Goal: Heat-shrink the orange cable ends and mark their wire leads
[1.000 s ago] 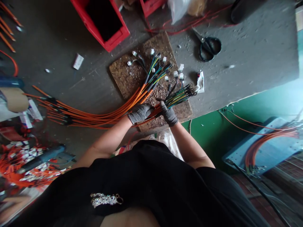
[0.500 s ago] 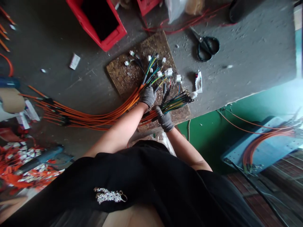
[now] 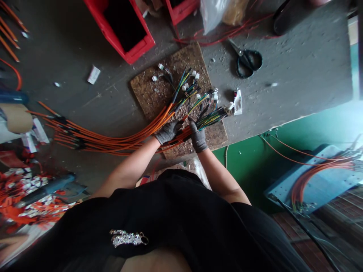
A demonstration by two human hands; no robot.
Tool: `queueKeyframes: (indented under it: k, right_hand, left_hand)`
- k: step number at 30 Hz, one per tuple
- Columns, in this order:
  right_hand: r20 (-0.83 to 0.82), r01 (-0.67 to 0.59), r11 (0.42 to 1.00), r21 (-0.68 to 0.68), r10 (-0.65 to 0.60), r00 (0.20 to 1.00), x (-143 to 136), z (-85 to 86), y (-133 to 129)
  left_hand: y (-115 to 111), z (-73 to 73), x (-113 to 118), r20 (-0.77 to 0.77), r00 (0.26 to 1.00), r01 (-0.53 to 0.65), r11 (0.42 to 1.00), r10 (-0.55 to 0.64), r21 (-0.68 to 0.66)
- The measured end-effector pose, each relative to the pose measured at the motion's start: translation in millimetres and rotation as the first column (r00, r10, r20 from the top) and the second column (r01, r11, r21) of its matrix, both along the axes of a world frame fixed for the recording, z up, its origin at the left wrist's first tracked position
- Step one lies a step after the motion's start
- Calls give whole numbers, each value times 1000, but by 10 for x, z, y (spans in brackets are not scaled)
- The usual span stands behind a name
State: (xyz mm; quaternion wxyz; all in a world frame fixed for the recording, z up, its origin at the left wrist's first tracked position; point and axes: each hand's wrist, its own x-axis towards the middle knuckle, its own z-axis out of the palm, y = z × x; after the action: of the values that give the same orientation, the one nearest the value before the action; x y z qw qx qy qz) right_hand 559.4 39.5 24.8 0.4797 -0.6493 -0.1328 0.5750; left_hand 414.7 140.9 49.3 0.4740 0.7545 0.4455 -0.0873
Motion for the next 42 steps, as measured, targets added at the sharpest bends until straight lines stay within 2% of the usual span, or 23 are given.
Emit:
queueKeyframes:
  k: [2, 5, 9, 12, 16, 18, 22, 25, 27, 32, 38, 42]
  right_hand:
    - [-7, 42, 999, 11, -42, 999, 19, -8, 50]
    - [-39, 24, 999, 29, -23, 999, 41, 42, 52]
    - [-61, -8, 1000, 23, 10, 998, 50, 192, -39]
    - [-58, -15, 1000, -3, 15, 998, 59, 213, -81]
    - [-60, -12, 998, -65, 8, 998, 80, 101, -83]
    - [-62, -14, 996, -89, 8, 998, 80, 64, -99]
    - [-66, -27, 996, -82, 22, 998, 59, 87, -146]
    - [-61, -31, 998, -62, 28, 998, 55, 130, -154]
    - [-53, -27, 998, -53, 24, 998, 58, 145, -154]
    - [-56, 10, 998, -57, -13, 998, 44, 83, -139]
    - [-135, -14, 997, -69, 5, 991, 58, -12, -72]
    - [-160, -40, 998, -41, 33, 987, 86, 8, -32]
  left_hand:
    - [-55, 67, -103, 10, 1000, 17, 999, -17, -38]
    - [-42, 149, -199, 76, 992, 105, 990, -98, -96]
    - [96, 241, -280, 142, 970, 222, 954, -196, -202]
    - [212, 267, -290, 170, 957, 272, 931, -235, -245]
    - [273, 168, -105, 6, 997, 73, 995, -72, -74]
    - [245, 80, 68, -83, 997, 9, 1000, -7, 23]
    - [154, -71, 411, -227, 973, 62, 993, -37, 103]
    - [127, -119, 507, -280, 959, 80, 991, -47, 111]
    - [125, -108, 447, -272, 962, 68, 993, -40, 95]
    - [37, 5, 20, 29, 999, 28, 999, -29, 36]
    - [-157, 8, -419, -30, 999, -19, 997, 17, -71]
    - [-218, 27, -465, -22, 1000, 13, 1000, -13, -11]
